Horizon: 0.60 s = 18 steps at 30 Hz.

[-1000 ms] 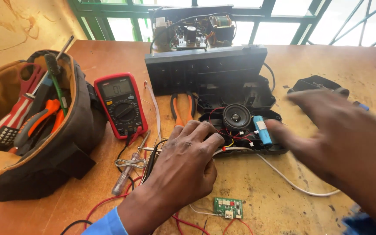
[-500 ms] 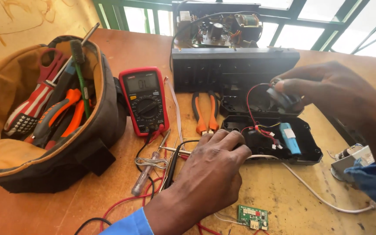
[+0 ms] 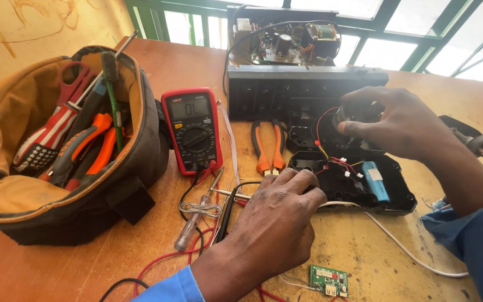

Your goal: Soldering wires to a circuit board and testing components with a multimeter during an electronics repair task.

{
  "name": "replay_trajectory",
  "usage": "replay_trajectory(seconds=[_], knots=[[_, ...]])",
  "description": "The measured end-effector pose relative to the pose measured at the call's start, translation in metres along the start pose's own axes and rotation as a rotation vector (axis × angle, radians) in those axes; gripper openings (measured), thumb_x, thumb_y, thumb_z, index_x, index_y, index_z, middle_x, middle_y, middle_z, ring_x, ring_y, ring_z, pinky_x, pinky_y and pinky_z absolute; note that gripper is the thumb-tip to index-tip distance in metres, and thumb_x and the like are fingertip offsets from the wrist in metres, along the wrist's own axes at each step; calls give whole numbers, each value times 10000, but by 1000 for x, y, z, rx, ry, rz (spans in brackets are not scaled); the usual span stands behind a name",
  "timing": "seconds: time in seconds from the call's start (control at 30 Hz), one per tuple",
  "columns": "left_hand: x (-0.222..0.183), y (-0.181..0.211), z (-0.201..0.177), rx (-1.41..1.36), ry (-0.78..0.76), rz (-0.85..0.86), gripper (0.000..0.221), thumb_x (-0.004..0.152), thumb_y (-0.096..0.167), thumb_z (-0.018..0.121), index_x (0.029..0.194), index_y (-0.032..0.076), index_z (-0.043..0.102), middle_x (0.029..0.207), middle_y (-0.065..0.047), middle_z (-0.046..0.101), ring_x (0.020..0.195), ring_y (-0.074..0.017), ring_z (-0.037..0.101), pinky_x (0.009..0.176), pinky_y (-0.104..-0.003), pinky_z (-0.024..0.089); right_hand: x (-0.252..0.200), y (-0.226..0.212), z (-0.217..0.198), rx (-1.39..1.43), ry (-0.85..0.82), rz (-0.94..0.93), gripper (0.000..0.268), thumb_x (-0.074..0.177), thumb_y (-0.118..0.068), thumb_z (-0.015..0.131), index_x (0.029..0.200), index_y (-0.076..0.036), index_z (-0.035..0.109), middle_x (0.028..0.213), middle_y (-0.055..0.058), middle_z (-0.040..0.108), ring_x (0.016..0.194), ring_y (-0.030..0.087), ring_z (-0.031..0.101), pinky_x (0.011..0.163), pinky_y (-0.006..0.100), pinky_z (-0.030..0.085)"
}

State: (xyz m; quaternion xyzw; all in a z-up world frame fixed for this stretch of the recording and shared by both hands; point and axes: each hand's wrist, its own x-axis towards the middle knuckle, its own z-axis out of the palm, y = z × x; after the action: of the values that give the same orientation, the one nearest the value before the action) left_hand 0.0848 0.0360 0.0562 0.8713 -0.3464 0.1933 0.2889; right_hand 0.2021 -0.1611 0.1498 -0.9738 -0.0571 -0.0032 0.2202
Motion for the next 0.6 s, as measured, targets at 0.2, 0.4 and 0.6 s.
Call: replay_trajectory(seconds=[0.2,0.4,0.6], knots=[[1,0,0,-28,2,4,313,662,21,549,957,46,652,1071,-132,612,990,-348,535,830,-480,452,1,-1,5,-35,-70,-20,617,786,-413,752,1360,-205,663,1326,29,716,1171,238,679,967,407,514],[1,-1,2,-17,3,4,297,661,31,549,943,56,640,1062,-134,610,986,-354,535,825,-489,447,5,0,15,-113,-70,-30,591,801,-429,749,1350,-228,665,1344,35,682,1146,257,657,919,438,514],[1,-1,1,-29,5,7,288,671,28,542,943,51,633,1069,-137,607,977,-353,533,820,-487,453,3,-3,18,-154,-67,30,539,791,-471,741,1299,-291,718,1312,33,623,1159,250,609,913,436,487]])
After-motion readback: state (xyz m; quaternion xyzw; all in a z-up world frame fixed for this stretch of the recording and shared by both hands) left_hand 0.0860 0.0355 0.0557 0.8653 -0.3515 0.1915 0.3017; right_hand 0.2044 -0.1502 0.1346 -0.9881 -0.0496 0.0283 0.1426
